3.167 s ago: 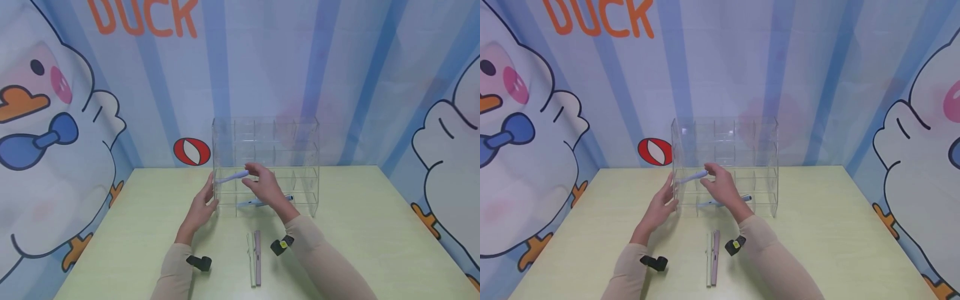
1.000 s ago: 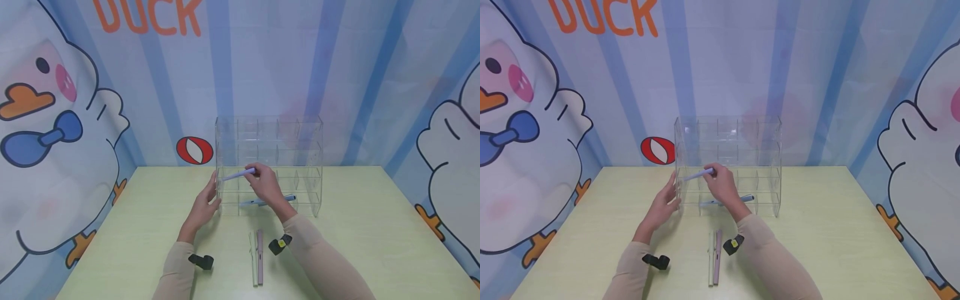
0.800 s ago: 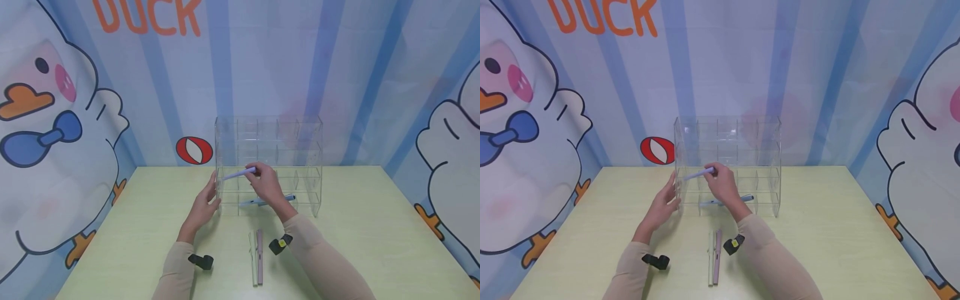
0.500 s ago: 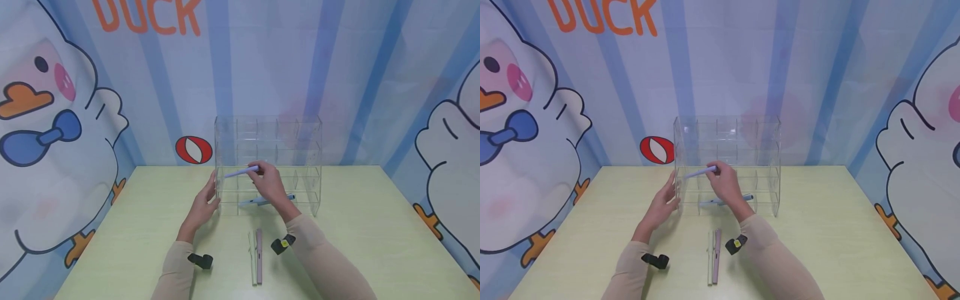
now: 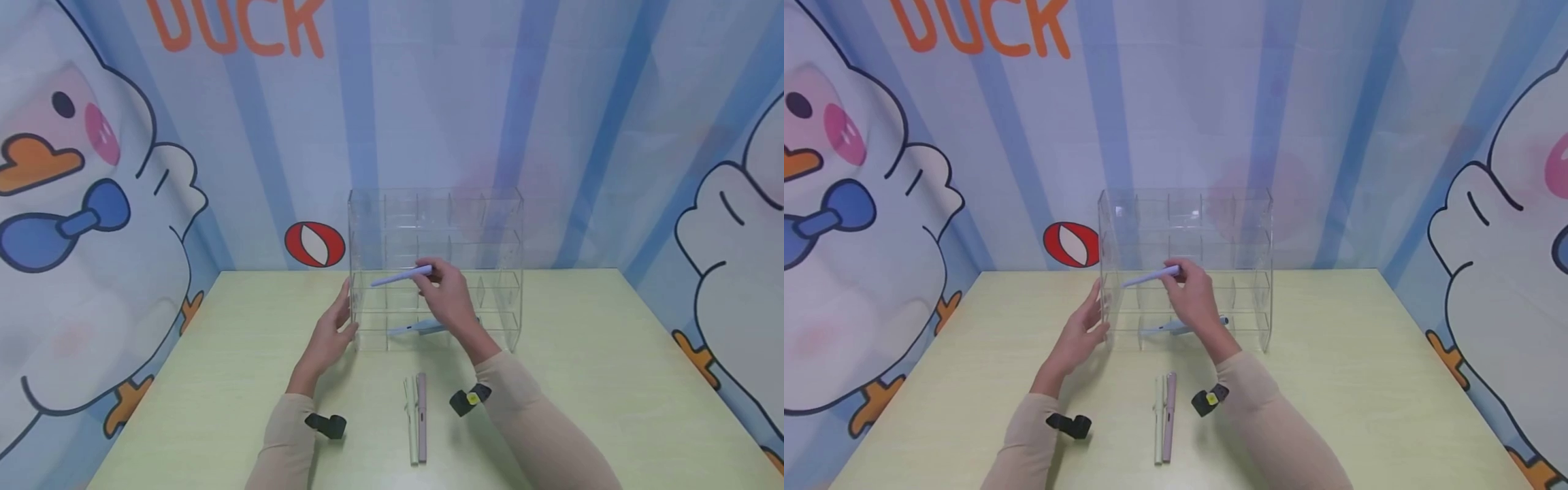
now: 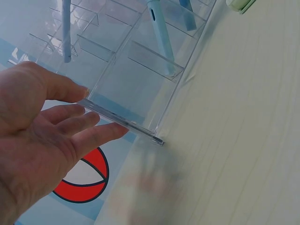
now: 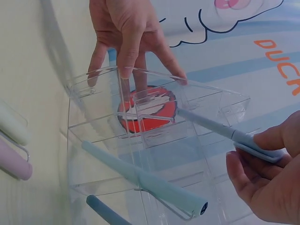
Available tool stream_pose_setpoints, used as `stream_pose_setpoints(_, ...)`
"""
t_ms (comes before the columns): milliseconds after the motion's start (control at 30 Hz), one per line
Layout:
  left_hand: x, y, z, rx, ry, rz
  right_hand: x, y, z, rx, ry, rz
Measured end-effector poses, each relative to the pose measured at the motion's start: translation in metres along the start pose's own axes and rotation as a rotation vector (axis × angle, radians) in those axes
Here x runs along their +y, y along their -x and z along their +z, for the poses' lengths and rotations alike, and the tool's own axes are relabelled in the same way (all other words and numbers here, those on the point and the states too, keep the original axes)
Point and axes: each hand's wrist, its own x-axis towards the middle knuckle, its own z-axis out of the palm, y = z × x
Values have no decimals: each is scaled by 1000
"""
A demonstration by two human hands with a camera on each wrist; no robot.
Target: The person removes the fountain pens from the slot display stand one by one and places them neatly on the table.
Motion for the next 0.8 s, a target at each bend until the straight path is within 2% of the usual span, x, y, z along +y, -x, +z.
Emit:
stream_pose_setpoints(367, 0, 1, 1, -4, -17, -18, 0, 2, -4, 85, -129, -18)
stream_pose_setpoints(467, 14, 5, 0, -15, -20, -33, -2, 3, -6, 95, -141, -12)
stream_pose_setpoints(600, 16, 4, 0, -26, -16, -47, -3, 5, -8, 107, -152, -7)
stream_pose_setpoints(700, 1, 1, 0, -15, -9, -33, -5, 7, -11, 118, -187, -9)
stream_pose_setpoints(800, -1, 1, -1, -7, -5, -12, -7, 9, -14, 125, -244, -10)
